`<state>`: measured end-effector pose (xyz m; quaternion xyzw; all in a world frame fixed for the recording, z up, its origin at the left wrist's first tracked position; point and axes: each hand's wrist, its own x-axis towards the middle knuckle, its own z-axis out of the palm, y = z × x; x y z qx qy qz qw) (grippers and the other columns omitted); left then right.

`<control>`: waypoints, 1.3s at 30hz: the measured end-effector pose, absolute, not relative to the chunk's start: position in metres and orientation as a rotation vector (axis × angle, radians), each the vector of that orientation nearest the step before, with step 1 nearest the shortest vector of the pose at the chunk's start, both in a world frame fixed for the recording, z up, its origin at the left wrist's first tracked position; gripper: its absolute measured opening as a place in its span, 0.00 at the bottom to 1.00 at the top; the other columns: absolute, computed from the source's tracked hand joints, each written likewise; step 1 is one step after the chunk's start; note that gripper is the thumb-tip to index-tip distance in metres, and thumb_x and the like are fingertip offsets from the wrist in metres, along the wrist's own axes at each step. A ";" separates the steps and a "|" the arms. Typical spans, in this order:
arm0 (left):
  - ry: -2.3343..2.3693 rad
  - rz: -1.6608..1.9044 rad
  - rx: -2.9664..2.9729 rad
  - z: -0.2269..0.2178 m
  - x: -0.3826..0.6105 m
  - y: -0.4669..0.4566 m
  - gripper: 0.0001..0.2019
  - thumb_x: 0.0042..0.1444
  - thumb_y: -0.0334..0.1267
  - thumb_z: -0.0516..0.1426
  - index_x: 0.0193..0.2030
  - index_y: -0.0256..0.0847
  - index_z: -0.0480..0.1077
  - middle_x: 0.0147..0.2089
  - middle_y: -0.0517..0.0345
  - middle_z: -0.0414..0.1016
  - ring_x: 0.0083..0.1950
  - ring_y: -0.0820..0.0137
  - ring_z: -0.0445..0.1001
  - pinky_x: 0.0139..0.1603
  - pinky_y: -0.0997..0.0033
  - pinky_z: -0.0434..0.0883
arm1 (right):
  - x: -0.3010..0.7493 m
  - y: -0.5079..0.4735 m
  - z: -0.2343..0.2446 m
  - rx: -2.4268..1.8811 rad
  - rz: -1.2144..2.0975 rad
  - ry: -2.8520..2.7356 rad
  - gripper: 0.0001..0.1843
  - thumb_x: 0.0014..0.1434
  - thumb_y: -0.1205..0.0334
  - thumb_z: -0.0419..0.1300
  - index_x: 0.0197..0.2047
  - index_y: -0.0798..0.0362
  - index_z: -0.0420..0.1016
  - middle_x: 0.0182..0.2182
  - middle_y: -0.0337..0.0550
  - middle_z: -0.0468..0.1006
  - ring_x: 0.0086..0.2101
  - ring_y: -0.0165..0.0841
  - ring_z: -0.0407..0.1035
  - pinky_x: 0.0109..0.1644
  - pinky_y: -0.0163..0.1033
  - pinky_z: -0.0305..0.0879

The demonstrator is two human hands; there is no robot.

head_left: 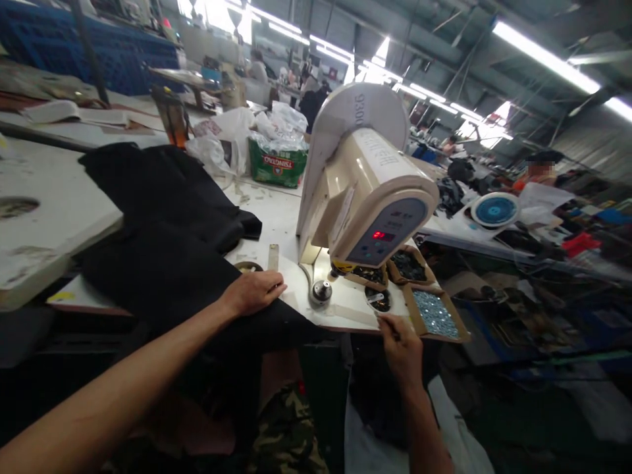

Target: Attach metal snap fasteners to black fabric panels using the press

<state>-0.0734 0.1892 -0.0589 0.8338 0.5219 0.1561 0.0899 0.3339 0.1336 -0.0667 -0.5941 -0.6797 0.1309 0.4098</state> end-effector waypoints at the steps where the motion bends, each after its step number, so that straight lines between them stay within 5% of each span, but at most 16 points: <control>1: 1.547 0.470 2.485 -0.059 -0.073 0.189 0.17 0.72 0.50 0.47 0.39 0.44 0.70 0.39 0.56 0.77 0.40 0.64 0.77 0.37 0.67 0.64 | 0.313 0.138 -0.060 -1.473 0.391 -1.686 0.13 0.67 0.51 0.60 0.46 0.47 0.82 0.44 0.48 0.84 0.44 0.44 0.77 0.51 0.49 0.73; 13: 1.534 0.476 2.499 -0.059 -0.074 0.192 0.18 0.72 0.49 0.46 0.38 0.44 0.69 0.38 0.56 0.77 0.39 0.65 0.76 0.37 0.67 0.64 | 0.209 0.194 -0.055 -1.292 0.506 -1.746 0.13 0.65 0.54 0.61 0.46 0.49 0.84 0.40 0.46 0.85 0.35 0.39 0.77 0.43 0.43 0.73; 39: 1.511 0.489 2.465 -0.058 -0.074 0.192 0.17 0.72 0.47 0.47 0.36 0.42 0.68 0.38 0.56 0.75 0.39 0.65 0.76 0.36 0.67 0.63 | 0.220 0.197 -0.048 -1.130 0.128 -2.050 0.12 0.68 0.63 0.58 0.49 0.52 0.82 0.46 0.51 0.85 0.44 0.38 0.81 0.51 0.42 0.77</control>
